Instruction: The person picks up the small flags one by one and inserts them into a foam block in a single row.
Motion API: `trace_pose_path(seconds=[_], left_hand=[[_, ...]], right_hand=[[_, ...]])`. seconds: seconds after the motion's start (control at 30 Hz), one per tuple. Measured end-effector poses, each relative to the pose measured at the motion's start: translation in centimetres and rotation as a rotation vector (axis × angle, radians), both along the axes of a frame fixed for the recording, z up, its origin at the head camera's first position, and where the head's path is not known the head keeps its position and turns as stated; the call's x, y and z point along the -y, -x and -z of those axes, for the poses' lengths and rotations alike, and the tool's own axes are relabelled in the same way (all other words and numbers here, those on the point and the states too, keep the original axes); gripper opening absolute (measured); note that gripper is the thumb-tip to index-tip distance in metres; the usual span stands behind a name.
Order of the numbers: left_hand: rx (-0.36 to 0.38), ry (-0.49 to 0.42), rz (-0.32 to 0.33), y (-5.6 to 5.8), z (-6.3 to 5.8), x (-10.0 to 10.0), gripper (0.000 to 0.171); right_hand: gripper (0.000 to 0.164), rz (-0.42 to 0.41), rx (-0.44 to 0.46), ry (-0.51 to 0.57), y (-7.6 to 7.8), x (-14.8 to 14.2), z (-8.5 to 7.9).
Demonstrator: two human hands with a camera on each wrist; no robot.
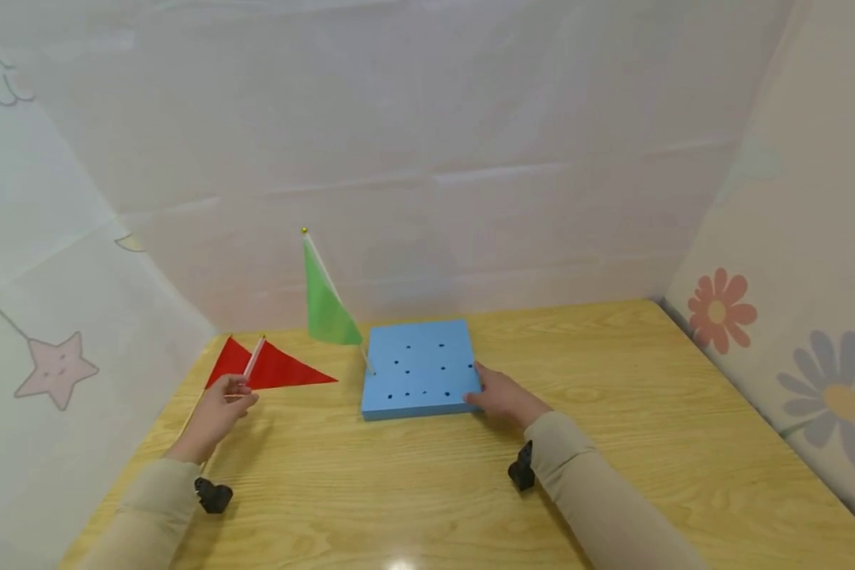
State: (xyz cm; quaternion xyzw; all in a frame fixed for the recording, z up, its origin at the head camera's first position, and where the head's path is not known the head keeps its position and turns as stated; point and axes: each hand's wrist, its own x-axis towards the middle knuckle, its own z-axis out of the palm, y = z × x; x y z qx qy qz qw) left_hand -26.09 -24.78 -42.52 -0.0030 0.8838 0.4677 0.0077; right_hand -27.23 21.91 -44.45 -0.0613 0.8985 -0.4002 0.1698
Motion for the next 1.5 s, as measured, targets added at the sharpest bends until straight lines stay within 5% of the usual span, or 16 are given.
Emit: trace_pose_path(seconds=[0.6,0.87,1.5], left_hand=[[0.053,0.102,-0.042,-1.1,-0.4,3.6,0.057],[0.113,0.066,-0.072,-1.3,0.3,5.0,0.055],[0.177,0.087,-0.032,-1.0,1.9,5.6,0.058]], right_hand=[[0.080,0.006,-0.013,0.000,0.2,0.0,0.4],[0.080,0.010,0.010,0.029,0.0,-0.1,0.2],[0.080,0.017,0.008,0.022,0.3,-0.3,0.6]])
